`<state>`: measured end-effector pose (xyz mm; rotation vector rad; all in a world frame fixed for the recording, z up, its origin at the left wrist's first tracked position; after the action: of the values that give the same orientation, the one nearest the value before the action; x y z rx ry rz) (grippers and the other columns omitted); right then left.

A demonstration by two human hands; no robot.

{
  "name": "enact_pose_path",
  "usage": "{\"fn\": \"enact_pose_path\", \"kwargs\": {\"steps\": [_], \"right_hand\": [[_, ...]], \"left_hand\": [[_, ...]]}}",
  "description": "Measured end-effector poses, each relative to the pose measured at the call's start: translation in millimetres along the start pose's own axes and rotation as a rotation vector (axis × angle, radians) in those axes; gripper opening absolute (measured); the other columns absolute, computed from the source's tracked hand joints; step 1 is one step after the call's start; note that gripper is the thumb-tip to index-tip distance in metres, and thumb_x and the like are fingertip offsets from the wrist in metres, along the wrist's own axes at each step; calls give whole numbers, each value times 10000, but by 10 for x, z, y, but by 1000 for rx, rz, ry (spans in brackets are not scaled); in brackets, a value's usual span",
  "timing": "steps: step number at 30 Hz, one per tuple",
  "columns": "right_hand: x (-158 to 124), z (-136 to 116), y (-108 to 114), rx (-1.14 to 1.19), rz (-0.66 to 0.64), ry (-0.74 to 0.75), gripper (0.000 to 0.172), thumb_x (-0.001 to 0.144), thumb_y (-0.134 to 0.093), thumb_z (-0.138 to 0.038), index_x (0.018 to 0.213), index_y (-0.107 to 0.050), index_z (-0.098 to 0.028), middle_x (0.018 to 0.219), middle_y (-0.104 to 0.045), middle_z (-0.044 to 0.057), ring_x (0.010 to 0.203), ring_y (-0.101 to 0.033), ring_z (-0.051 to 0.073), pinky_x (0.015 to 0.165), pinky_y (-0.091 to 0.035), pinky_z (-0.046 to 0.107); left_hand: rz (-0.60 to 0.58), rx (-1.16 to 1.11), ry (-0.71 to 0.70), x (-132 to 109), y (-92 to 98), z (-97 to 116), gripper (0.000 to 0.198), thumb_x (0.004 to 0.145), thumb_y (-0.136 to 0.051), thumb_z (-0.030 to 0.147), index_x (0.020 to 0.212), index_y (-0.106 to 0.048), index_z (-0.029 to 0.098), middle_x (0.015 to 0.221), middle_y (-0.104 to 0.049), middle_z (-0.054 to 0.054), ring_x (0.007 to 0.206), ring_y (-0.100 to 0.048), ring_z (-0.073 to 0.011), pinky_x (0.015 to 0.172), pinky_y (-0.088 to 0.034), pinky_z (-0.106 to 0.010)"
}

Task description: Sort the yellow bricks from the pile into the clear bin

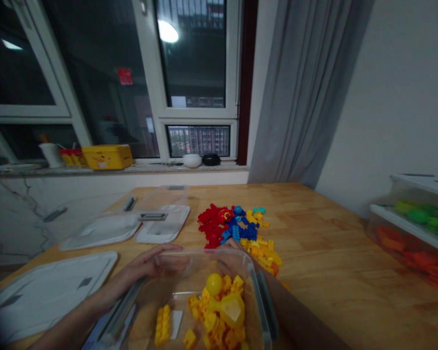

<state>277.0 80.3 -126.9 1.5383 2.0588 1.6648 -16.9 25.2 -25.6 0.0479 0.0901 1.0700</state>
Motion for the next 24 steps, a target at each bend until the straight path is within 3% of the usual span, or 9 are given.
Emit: {"fn": "enact_pose_path", "kwargs": {"steps": [6,10,13,16,20,24], "right_hand": [[7,-35,145,-105,-13,137,358,989,-527,-319,1322,-657,-343,1056,-755,20,943,-601,213,854,-458,343],[6,-37,433,49,224,-2,253,935,-629,-426,1102,-765,-292,1066,-766,46,1003,-626,237,923,-477,388],[-2,-47,639,266,403,-260,309,852,-710,-491,1052,-779,-265,1046,-767,63,932,-650,239,882,-511,398],[-6,-71,743,633,465,-451,377,781,-771,-516,1035,-776,-238,1042,-766,64,914,-670,221,852,-528,364],[-22,-137,779,1076,466,-525,359,713,-861,-425,1006,-762,-242,967,-754,21,875,-670,163,811,-519,283],[-52,-265,811,1284,368,-549,375,631,-925,-379,937,-764,-235,859,-716,-12,718,-629,101,702,-500,226]], "left_hand": [[-20,-3,4,44,9,-8,494,743,-623,191,1231,-672,255,1248,-768,-19,1253,-628,-329,1108,-405,-443],[-13,61,-26,18,27,-3,461,792,-631,255,1251,-665,263,1296,-741,-25,1292,-594,-347,1125,-381,-457],[-25,62,-12,3,38,-23,451,835,-619,305,1283,-644,268,1338,-717,-39,1313,-578,-355,1123,-385,-473],[-26,63,-1,2,43,-36,458,844,-629,317,1300,-631,271,1366,-700,-44,1345,-551,-353,1144,-365,-480],[-20,85,-13,3,39,-18,462,839,-618,311,1299,-636,265,1373,-695,-49,1355,-541,-354,1155,-350,-480],[-11,87,9,-14,9,27,466,823,-616,309,1287,-639,272,1314,-729,-29,1302,-582,-352,1122,-383,-472]]}}
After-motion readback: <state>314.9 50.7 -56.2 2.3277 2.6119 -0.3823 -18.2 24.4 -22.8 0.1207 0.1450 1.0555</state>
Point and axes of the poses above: each hand's wrist, its own x-axis towards the middle knuckle, its own y-axis out of the back of the hand, z = x × y, the point moved 1 cm from there along x, towards the middle knuckle
